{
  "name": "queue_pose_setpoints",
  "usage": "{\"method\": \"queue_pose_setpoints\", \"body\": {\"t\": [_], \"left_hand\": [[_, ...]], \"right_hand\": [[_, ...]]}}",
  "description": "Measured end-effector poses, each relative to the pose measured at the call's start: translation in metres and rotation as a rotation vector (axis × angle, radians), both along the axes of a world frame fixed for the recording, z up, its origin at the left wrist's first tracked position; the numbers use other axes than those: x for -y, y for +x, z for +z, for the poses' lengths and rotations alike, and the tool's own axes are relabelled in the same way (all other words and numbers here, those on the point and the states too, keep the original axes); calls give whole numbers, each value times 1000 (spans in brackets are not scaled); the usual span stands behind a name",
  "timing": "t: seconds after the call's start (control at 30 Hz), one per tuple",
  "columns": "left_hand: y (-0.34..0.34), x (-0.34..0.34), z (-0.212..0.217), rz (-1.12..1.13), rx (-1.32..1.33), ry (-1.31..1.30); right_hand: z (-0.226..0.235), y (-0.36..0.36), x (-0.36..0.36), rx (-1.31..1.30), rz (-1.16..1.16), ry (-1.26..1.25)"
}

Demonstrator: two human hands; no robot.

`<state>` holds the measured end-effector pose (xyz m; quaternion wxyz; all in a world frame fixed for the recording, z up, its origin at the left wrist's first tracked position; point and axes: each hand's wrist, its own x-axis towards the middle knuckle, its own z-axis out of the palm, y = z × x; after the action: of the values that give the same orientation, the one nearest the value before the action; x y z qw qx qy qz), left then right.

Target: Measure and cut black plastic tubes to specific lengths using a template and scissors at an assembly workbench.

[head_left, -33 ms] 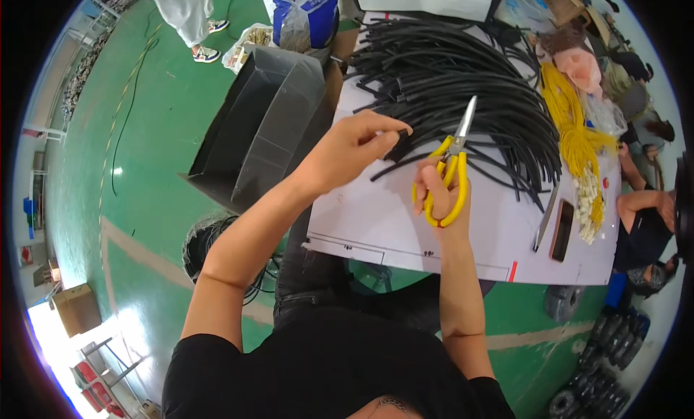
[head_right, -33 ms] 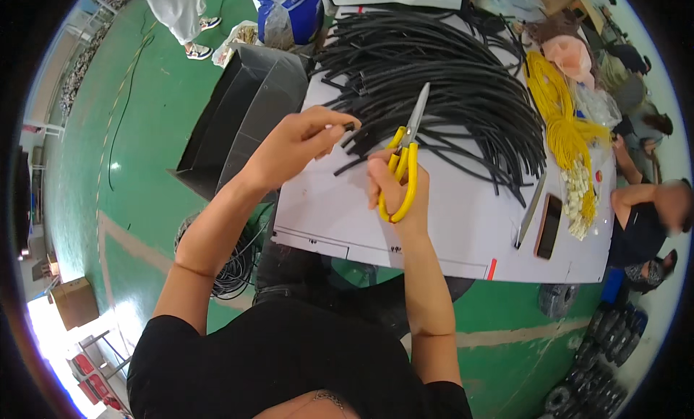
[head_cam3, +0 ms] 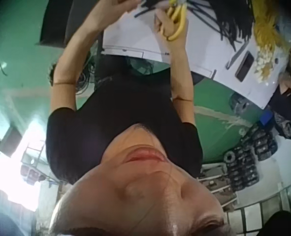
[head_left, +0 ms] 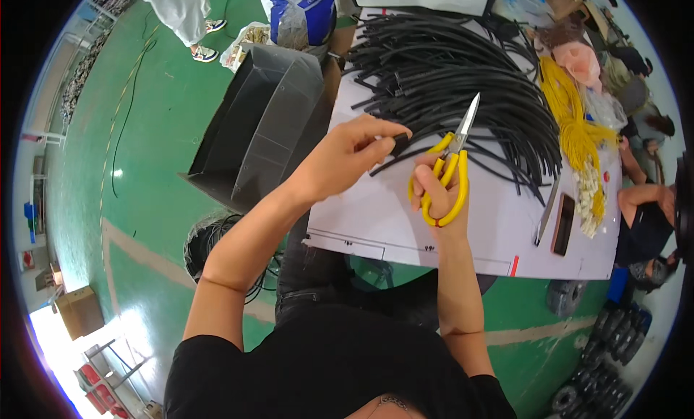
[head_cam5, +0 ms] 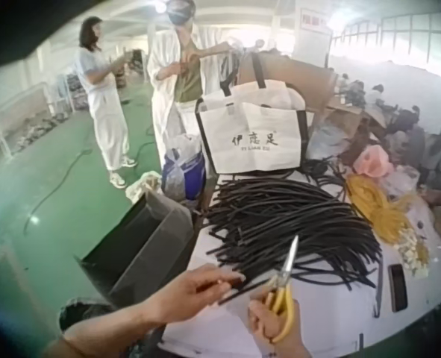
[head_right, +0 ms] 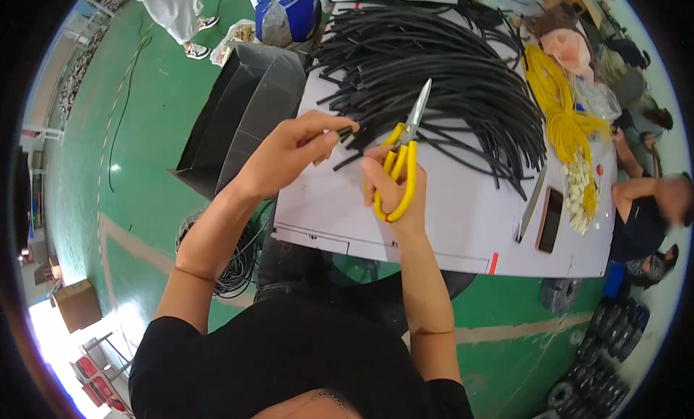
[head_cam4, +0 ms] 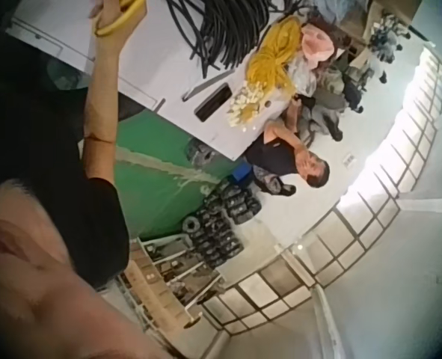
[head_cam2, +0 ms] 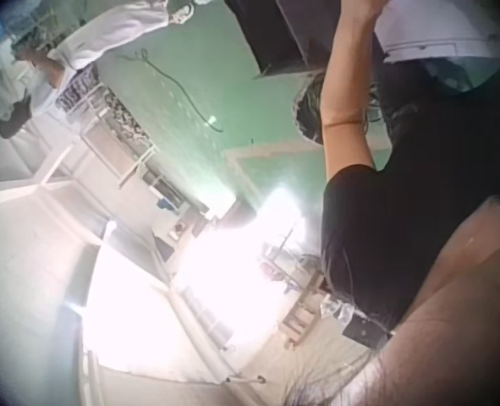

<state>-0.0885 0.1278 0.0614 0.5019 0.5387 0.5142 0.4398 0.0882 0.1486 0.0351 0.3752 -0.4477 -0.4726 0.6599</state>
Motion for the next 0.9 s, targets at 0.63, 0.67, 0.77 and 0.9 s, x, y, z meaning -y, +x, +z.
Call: {"method": "queue_pose_setpoints", "body": {"t": [0.63,0.67,0.77,0.9], "left_hand": [[-51,136,-60,-178,-351,-317],[-51,139,-66,-148,-321,-358],[-52,139,-74,-171,-319,-417],[-48,141,-74,-114,-341,-447]], "right_hand": [[-70,198,118,-165,-1067,95],[-79,205,122,-161,-1096,87],[-94,213,124,-102,-1179,-39],[-98,220,119,-120,-1174,-14]]}}
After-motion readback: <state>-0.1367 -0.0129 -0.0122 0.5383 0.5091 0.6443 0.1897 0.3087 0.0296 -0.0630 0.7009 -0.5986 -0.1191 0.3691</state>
